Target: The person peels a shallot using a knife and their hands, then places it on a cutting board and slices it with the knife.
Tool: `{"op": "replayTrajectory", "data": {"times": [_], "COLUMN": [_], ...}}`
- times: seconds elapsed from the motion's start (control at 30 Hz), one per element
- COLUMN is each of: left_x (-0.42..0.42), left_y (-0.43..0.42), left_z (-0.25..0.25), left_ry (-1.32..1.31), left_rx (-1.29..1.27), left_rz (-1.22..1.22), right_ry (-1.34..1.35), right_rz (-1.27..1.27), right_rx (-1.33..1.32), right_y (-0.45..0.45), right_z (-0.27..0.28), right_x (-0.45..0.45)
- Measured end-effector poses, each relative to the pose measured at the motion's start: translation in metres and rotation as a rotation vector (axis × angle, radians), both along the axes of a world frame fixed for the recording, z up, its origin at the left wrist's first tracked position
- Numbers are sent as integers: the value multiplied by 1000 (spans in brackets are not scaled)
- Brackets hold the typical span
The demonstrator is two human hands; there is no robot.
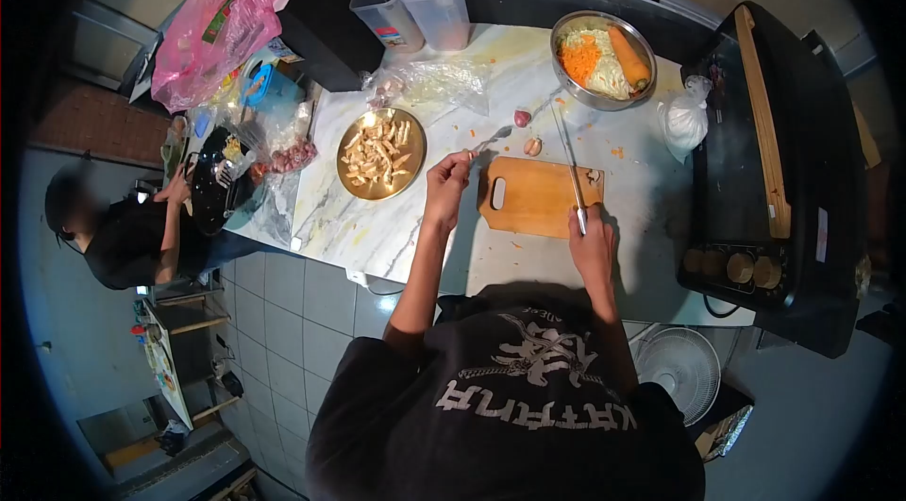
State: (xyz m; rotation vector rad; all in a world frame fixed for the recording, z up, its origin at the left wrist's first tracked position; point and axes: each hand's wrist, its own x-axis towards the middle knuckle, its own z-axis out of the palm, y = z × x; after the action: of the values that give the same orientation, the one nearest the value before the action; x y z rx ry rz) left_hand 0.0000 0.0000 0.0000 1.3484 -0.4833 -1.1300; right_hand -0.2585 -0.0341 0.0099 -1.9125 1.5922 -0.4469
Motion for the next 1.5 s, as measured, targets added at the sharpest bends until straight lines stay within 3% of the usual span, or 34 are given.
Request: {"op": "replayTrajectory", "data": {"times": [0.07, 0.5, 0.97, 1.43, 1.5], "left_x": [-1, -25, -36, -18, 3], "left_y": [-7, -12, -5, -4, -18], "left_z": [-2, -10, -5, 20, 15], "left_ry": [-17, -12, -183, -108, -110], "left_rx": [-26, -16, -16, -8, -99], "left_rz": [2, -9, -44, 40, 58], "right_ry": [40, 125, 189, 133, 104], "right_rz": [-48, -62, 74, 168, 169], "right_rx": [-153, -167, -192, -136, -98], "right_y": [-1, -1, -1, -11, -13], "right_z": [5, 3, 6, 1, 0], "right_x": [-3, -2, -3, -9, -9]}}
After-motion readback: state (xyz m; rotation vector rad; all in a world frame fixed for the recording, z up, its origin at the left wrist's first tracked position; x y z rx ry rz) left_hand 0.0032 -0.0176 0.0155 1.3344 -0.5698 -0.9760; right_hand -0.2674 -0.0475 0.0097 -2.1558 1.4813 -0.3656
